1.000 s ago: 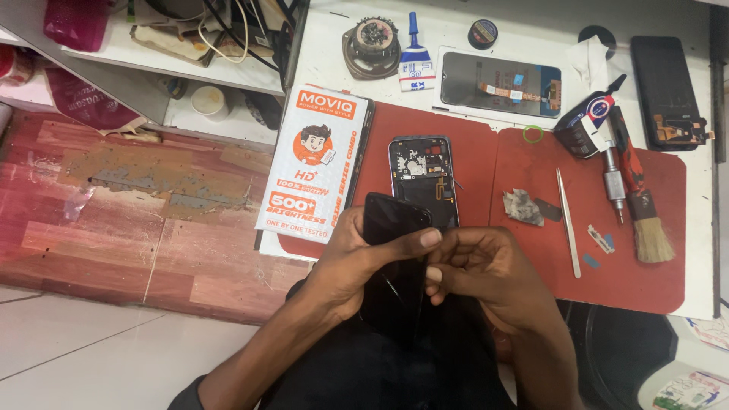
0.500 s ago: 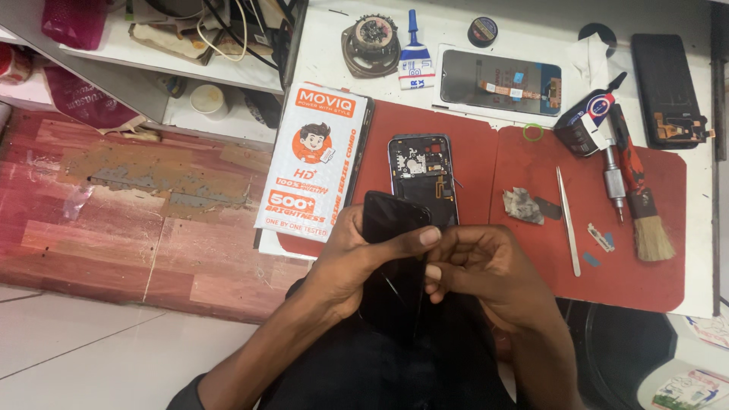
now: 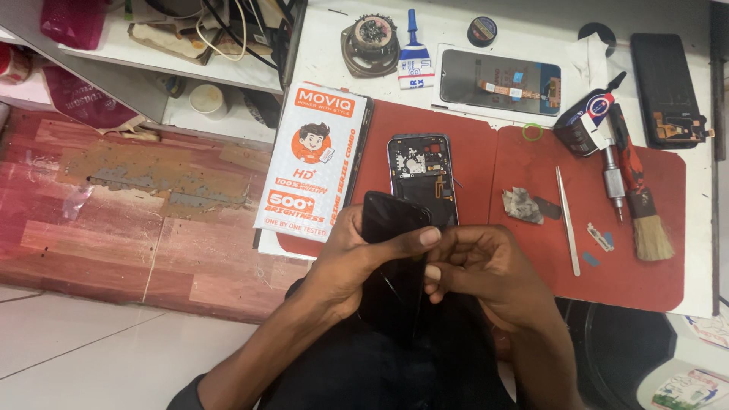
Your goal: The person handles a disassembled smartphone, repeatedly inserting and removing the battery and flex cables. They rotate the device to inspect internal components and connectors while working at a cluttered repair bench.
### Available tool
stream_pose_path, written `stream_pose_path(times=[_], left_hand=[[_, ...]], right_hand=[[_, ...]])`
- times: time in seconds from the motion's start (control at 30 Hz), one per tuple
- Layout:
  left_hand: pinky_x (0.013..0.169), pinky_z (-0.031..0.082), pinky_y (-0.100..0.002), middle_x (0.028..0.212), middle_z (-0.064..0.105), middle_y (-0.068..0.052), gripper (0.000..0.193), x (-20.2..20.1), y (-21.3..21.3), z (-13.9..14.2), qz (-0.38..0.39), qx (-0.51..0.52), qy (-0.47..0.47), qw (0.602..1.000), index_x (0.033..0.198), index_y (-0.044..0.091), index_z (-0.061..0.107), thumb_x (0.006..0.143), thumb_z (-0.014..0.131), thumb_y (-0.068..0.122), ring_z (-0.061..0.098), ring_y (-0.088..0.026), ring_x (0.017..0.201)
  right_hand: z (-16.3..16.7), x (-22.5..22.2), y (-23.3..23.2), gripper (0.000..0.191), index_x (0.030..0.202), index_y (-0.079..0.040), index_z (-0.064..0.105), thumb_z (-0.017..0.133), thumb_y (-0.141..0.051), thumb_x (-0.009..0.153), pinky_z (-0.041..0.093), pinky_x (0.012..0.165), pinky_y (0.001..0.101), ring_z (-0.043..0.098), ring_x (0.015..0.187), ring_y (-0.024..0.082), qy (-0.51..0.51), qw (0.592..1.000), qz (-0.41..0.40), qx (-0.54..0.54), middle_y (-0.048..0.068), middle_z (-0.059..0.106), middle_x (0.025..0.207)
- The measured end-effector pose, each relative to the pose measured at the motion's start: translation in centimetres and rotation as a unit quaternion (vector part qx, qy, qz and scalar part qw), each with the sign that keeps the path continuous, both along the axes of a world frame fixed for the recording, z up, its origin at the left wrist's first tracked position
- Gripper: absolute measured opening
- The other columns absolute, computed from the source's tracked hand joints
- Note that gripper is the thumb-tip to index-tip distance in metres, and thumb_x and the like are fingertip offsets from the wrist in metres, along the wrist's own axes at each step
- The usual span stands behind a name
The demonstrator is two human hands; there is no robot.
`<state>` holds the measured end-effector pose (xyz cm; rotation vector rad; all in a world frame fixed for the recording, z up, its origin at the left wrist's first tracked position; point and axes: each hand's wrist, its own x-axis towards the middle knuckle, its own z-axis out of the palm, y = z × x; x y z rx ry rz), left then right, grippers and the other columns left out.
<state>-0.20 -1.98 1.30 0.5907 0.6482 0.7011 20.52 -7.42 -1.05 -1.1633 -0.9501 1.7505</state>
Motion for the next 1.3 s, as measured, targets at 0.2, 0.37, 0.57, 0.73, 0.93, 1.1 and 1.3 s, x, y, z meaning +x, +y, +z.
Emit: stream_pose_path(times=[0.2, 0.37, 0.57, 0.73, 0.93, 1.1, 1.3], left_hand=[[0.057, 0.06, -0.028, 0.073, 0.072, -0.007, 0.017, 0.0, 0.1, -0.2, -0.005, 0.015, 0.014, 1.0, 0.082, 0.004, 0.072, 0.083, 0.084, 0.014, 0.069, -0.014, 0.06], [0.057, 0.06, -0.029, 0.073, 0.072, -0.007, 0.016, 0.0, 0.1, -0.1, -0.007, 0.006, 0.009, 1.0, 0.083, 0.003, 0.072, 0.083, 0.084, 0.014, 0.07, -0.014, 0.061], [0.058, 0.059, -0.027, 0.075, 0.073, -0.007, 0.015, 0.0, 0.0, -0.1, 0.005, 0.006, -0.001, 1.0, 0.084, 0.003, 0.072, 0.084, 0.084, 0.013, 0.07, -0.013, 0.063], [0.06, 0.059, -0.027, 0.075, 0.073, -0.007, 0.015, -0.2, 0.0, -0.3, 0.0, 0.001, -0.014, 1.0, 0.084, 0.003, 0.072, 0.085, 0.083, 0.013, 0.07, -0.013, 0.063], [0.061, 0.058, -0.027, 0.075, 0.072, -0.004, 0.015, -0.3, 0.1, -0.6, 0.004, -0.02, -0.02, 1.0, 0.085, 0.005, 0.071, 0.085, 0.083, 0.014, 0.069, -0.011, 0.064], [0.061, 0.058, -0.027, 0.075, 0.072, -0.005, 0.016, -0.2, -0.1, -0.8, 0.002, -0.011, -0.015, 1.0, 0.085, 0.005, 0.071, 0.085, 0.084, 0.015, 0.069, -0.012, 0.064], [0.06, 0.059, -0.027, 0.074, 0.072, -0.005, 0.016, -0.3, 0.0, -0.9, 0.004, -0.006, -0.016, 1.0, 0.085, 0.005, 0.071, 0.084, 0.084, 0.015, 0.069, -0.012, 0.063]], right_hand=[[0.0, 0.0, 0.0, 0.012, 0.088, 0.003, 0.069, 0.078, -0.005, 0.084, 0.06, 0.058, 0.0301, 0.071, 0.066, 0.017, -0.003, 1.0, -0.001, -0.001, 0.011, 0.072, 0.073], [-0.2, 0.1, 0.0, 0.012, 0.089, 0.003, 0.069, 0.077, -0.004, 0.084, 0.061, 0.059, 0.0303, 0.072, 0.066, 0.017, -0.001, 1.0, 0.004, 0.006, 0.011, 0.072, 0.073], [0.2, -0.1, 0.1, 0.012, 0.09, 0.004, 0.069, 0.077, -0.004, 0.085, 0.06, 0.059, 0.03, 0.072, 0.067, 0.017, 0.004, 1.0, 0.002, 0.002, 0.011, 0.072, 0.074], [1.3, -0.6, -0.3, 0.015, 0.091, 0.006, 0.07, 0.078, -0.005, 0.084, 0.059, 0.061, 0.0294, 0.071, 0.068, 0.017, -0.015, 1.0, -0.023, -0.003, 0.012, 0.072, 0.076], [1.9, -0.9, -0.4, 0.018, 0.091, 0.006, 0.07, 0.077, -0.009, 0.084, 0.06, 0.06, 0.0308, 0.072, 0.068, 0.018, -0.018, 0.999, -0.025, -0.02, 0.012, 0.072, 0.076], [2.0, -1.0, -0.4, 0.018, 0.092, 0.007, 0.071, 0.077, -0.008, 0.085, 0.06, 0.06, 0.0307, 0.071, 0.067, 0.018, -0.015, 0.999, -0.031, -0.023, 0.012, 0.072, 0.076], [2.0, -1.1, -0.4, 0.017, 0.091, 0.006, 0.071, 0.077, -0.008, 0.084, 0.06, 0.06, 0.0307, 0.071, 0.066, 0.018, -0.026, 0.999, -0.035, -0.022, 0.012, 0.072, 0.075]])
